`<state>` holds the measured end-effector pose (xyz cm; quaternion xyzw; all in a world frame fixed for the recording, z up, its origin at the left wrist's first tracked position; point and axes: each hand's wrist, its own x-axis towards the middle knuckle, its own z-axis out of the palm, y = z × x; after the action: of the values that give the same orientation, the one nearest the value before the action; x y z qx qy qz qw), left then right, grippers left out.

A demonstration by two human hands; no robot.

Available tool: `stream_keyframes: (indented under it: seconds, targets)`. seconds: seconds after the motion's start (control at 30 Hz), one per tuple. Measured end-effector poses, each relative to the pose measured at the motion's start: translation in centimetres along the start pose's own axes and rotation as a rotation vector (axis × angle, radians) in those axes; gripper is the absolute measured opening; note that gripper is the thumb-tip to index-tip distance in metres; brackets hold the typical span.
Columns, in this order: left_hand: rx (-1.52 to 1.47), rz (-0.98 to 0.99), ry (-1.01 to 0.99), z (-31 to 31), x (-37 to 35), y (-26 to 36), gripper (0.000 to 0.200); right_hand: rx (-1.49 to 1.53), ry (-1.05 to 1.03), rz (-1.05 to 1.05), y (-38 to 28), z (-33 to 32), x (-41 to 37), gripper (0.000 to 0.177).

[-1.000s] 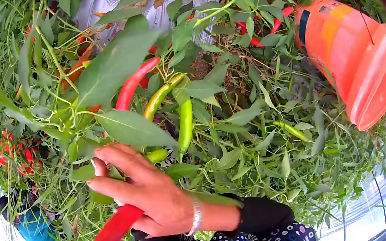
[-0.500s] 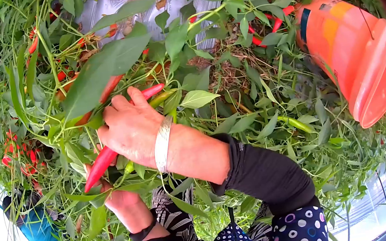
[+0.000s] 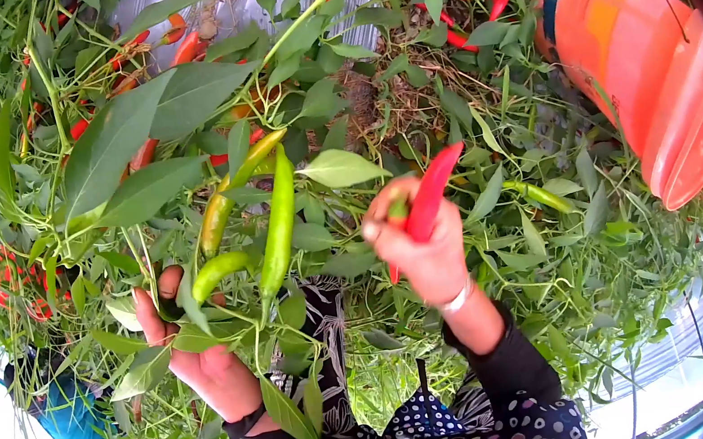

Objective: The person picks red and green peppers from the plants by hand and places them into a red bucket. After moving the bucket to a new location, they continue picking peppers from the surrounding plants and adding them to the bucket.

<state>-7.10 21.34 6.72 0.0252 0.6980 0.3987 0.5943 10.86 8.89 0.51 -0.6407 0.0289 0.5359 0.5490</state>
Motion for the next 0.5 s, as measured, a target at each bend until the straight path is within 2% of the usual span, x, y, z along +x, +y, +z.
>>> stream_keyframes:
  seconds: [0.07, 0.1, 0.13, 0.2, 0.23, 0.27, 0.33, 0.37, 0.4, 0.47, 0.5]
  targets:
    - [-0.116, -0.073, -0.213, -0.7, 0.3, 0.1, 0.032, -0.316, 0.009, 0.058, 1.8, -2.4, 2.7, 0.017]
    - [-0.286, -0.122, -0.145, -0.6, 0.4, -0.3, 0.033, -0.401, -0.018, -0.097, 3.8, -2.3, 4.3, 0.017]
    - [-0.286, -0.122, -0.148, -0.1, 0.3, -0.3, 0.033, -0.483, -0.047, -0.249, 5.3, -1.6, 5.8, 0.016]
    - [-0.120, -0.072, -0.117, 0.6, 0.0, 0.1, 0.036, -0.785, -0.431, -0.484, 5.4, -0.1, 8.0, 0.020]
    - [-0.169, -0.132, -0.240, 0.0, 0.3, 0.6, 0.035, -0.729, -0.459, -0.568, 5.2, 1.7, 8.6, 0.022]
    - [-0.522, -0.235, -0.345, -0.2, 0.6, 0.2, 0.032, -0.673, -0.485, -0.648, 5.2, 3.6, 8.9, 0.024]
    - [-0.531, -0.274, -0.415, -1.4, 1.5, 0.1, 0.030, -0.653, -0.591, -0.661, 5.7, 5.5, 10.2, 0.029]
    - [-0.469, -0.201, -0.394, -2.2, 1.3, -0.3, 0.033, -0.548, -0.541, -0.748, 7.2, 6.8, 10.8, 0.034]
    - [-0.407, -0.126, -0.375, -2.6, 1.2, -0.4, 0.036, -0.116, -0.616, -0.110, 10.3, 8.4, 11.4, 0.038]
    - [-0.665, -0.322, -0.552, -2.0, 1.7, -0.5, 0.035, -0.344, -0.694, -0.328, 9.2, 10.5, 10.7, 0.040]
    - [-0.662, -0.325, -0.545, -1.2, 1.4, -0.6, 0.032, -0.327, -0.711, -0.338, 9.4, 11.0, 10.8, 0.039]
